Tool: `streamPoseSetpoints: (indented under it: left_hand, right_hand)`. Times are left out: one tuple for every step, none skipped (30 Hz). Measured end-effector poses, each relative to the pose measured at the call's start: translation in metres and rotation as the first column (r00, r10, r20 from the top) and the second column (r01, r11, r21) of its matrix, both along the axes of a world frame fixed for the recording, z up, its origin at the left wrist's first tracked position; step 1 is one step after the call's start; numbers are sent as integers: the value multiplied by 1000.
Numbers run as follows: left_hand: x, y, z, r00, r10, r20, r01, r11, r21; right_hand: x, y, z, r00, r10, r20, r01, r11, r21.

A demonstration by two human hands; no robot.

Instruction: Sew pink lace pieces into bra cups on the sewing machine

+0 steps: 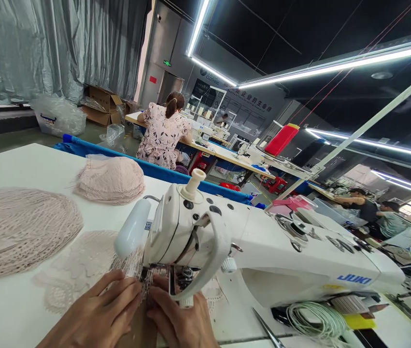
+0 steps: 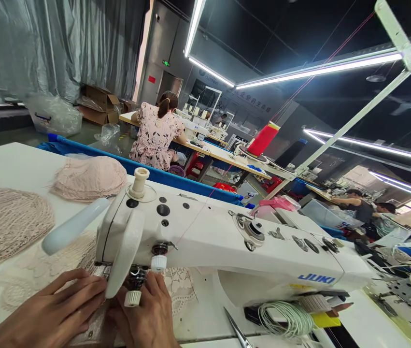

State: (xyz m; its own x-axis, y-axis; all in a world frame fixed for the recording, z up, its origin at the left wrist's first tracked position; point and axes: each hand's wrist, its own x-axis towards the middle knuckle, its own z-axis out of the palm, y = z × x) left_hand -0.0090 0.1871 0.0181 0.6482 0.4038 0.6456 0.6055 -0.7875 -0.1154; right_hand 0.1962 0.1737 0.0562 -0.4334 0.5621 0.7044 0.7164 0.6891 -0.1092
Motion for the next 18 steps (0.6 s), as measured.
streamPoseSetpoints:
  left_hand:
    - [0,0,-1,1000,0,1,0,1000,-1]
    - [0,0,-3,1000,2,2,-2,1000,-1]
    - [0,-1,-5,1000,5,3,-5,1000,-1]
    - [0,-1,-7,1000,9,2,-9,1000,-3]
    - [0,-2,-8,1000,18,0,-18,1000,-7]
    - [0,-2,-9,1000,30,-3,-30,999,-16]
    - [0,-2,-10,999,37,-9,-37,999,-23]
    - [0,-2,-11,999,41,-15,-41,999,-28]
    - [-1,-2,-11,999,42,-21,-43,999,-29]
    - [-1,-2,-10,999,39,-28,-40,999,-27]
    - [-2,-2,-9,999,31,-35,-32,999,-23]
    - [-2,-2,-8,999,25,-38,-26,999,-21]
    - [-2,-2,-7,999,22,-39,-23,1000,-21]
    - [-3,-2,-6,999,25,-45,-26,999,-26]
    - [-3,-3,-5,998,30,-53,-31,999,-30]
    - [-2,-3,-4,998,33,-58,-35,999,-29]
    - [-2,-4,-2,997,38,-62,-40,999,-27]
    - [-2,-5,-1,997,42,-64,-44,999,-27]
  right_hand:
    - [0,0,-5,1000,-3,-25,3,1000,15]
    - [1,1,-9,999,-6,-47,7,1000,25]
    - [1,1,-13,998,-6,-58,8,1000,25]
    - [2,1,-16,998,-4,-58,5,1000,16]
    - [2,1,-17,999,1,-51,0,1000,4]
    - [2,0,-18,999,5,-45,-5,1000,-3]
    - [2,0,-17,999,5,-40,-5,1000,-9]
    - [2,0,-15,999,4,-36,-5,1000,-10]
    - [2,0,-11,999,4,-31,-5,1000,-8]
    - [2,0,-8,1000,4,-25,-4,1000,-7]
    - [2,0,-3,1000,8,-8,-8,1000,-12]
    - [2,-1,1,1000,15,15,-15,1000,-26]
    - [2,-1,5,999,27,41,-25,999,-43]
    - [2,-2,8,997,41,62,-38,997,-61]
    - [3,-2,11,995,56,79,-50,995,-81]
    - [3,-3,12,994,69,86,-61,994,-96]
    - [4,-4,13,993,78,85,-69,992,-105]
    - [4,-4,13,993,83,81,-74,991,-109]
